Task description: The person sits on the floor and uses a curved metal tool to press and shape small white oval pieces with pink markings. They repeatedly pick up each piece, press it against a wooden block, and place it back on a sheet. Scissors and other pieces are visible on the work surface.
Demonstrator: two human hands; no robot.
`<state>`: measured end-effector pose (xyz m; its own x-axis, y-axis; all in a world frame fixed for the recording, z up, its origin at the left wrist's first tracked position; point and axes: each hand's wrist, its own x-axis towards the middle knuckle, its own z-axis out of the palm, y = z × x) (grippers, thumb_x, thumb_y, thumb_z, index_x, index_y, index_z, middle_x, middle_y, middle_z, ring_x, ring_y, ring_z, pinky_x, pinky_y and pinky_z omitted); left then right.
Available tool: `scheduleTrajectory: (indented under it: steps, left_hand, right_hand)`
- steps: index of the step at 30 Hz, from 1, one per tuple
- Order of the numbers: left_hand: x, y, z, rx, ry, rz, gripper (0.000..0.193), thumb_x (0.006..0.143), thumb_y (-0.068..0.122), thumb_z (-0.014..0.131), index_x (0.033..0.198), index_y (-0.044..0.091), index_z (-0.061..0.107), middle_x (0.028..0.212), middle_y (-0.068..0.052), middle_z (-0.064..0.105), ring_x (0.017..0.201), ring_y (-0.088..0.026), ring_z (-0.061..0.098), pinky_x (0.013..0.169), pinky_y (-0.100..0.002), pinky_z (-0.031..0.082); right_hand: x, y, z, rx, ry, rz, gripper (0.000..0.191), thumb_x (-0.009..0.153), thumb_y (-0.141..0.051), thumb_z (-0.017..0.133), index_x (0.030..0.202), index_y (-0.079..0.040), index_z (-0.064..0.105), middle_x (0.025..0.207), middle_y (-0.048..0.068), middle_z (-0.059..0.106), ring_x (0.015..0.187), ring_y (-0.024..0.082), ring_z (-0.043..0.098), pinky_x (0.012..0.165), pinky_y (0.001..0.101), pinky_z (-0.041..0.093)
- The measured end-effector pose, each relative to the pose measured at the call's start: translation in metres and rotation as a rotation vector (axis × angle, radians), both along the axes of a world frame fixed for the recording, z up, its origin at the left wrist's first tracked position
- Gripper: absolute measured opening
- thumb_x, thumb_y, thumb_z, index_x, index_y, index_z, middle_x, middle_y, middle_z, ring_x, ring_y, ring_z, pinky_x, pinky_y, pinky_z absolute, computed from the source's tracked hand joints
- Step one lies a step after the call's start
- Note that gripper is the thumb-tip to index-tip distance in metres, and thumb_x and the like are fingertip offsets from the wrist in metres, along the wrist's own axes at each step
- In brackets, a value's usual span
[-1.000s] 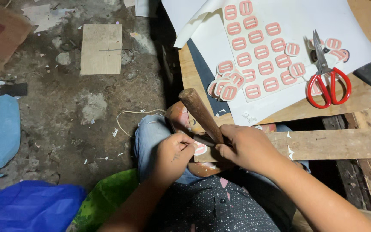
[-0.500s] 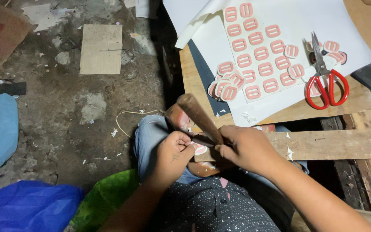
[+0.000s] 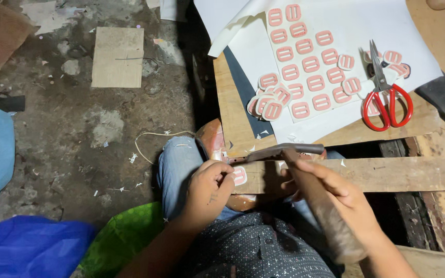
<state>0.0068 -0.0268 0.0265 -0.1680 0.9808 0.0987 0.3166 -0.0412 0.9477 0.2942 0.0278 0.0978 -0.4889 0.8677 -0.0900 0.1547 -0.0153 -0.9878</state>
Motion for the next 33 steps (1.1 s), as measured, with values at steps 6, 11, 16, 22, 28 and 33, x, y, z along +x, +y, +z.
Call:
scheduleTrajectory:
  steps: [6, 11, 16, 22, 28, 33]
  left_hand:
    - [0.010, 0.003, -0.014, -0.082, -0.223, 0.088, 0.039, 0.082, 0.008, 0.078, 0.110, -0.002, 0.052, 0.096, -0.010, 0.058, 0.076, -0.011, 0.060, 0.066, -0.030, 0.055]
    - [0.005, 0.011, -0.029, -0.300, -0.173, 0.076, 0.044, 0.080, 0.011, 0.081, 0.108, -0.002, 0.050, 0.083, -0.013, 0.067, 0.070, -0.014, 0.062, 0.063, -0.031, 0.052]
    - [0.011, 0.014, -0.031, -0.317, -0.479, 0.056, 0.041, 0.081, 0.004, 0.071, 0.111, -0.002, 0.043, 0.086, -0.010, 0.068, 0.075, -0.013, 0.067, 0.064, -0.029, 0.056]
    - [0.009, 0.014, -0.024, -0.285, -0.421, 0.078, 0.039, 0.084, 0.006, 0.076, 0.109, -0.005, 0.049, 0.091, -0.009, 0.070, 0.081, -0.011, 0.067, 0.070, -0.028, 0.058]
    - [0.012, 0.015, -0.022, -0.257, -0.380, 0.078, 0.037, 0.085, 0.007, 0.079, 0.107, -0.003, 0.052, 0.085, -0.009, 0.068, 0.074, -0.012, 0.064, 0.065, -0.027, 0.055]
    - [0.015, 0.014, -0.018, -0.181, -0.579, 0.009, 0.036, 0.084, 0.003, 0.070, 0.111, 0.000, 0.047, 0.082, -0.004, 0.065, 0.070, -0.008, 0.064, 0.061, -0.025, 0.053]
  right_hand:
    - [-0.015, -0.004, -0.009, -0.447, 0.220, -0.071, 0.034, 0.098, -0.009, 0.070, 0.116, 0.005, 0.046, 0.104, 0.020, 0.066, 0.089, 0.031, 0.068, 0.082, 0.0457, 0.058]
    - [-0.030, -0.004, 0.005, -0.188, -0.070, 0.108, 0.062, 0.087, -0.014, 0.067, 0.144, -0.011, 0.045, 0.098, 0.014, 0.066, 0.086, 0.026, 0.067, 0.076, 0.0425, 0.057]
    - [-0.063, -0.007, 0.006, 0.319, -0.525, 0.172, 0.030, 0.097, -0.020, 0.061, 0.124, -0.006, 0.056, 0.098, 0.017, 0.070, 0.091, 0.033, 0.070, 0.080, 0.0420, 0.056]
    - [-0.091, -0.005, 0.011, 0.430, -0.470, 0.194, 0.041, 0.096, -0.018, 0.060, 0.134, -0.004, 0.055, 0.094, 0.018, 0.069, 0.085, 0.037, 0.070, 0.074, 0.0421, 0.055]
    - [-0.090, -0.006, 0.013, 0.467, -0.471, 0.143, 0.038, 0.093, -0.016, 0.063, 0.129, -0.002, 0.060, 0.097, 0.022, 0.070, 0.086, 0.038, 0.070, 0.072, 0.0421, 0.055]
    - [-0.083, -0.011, 0.002, 0.329, -0.439, 0.127, 0.033, 0.095, -0.016, 0.062, 0.123, 0.001, 0.061, 0.097, 0.022, 0.072, 0.089, 0.038, 0.072, 0.075, 0.0412, 0.056]
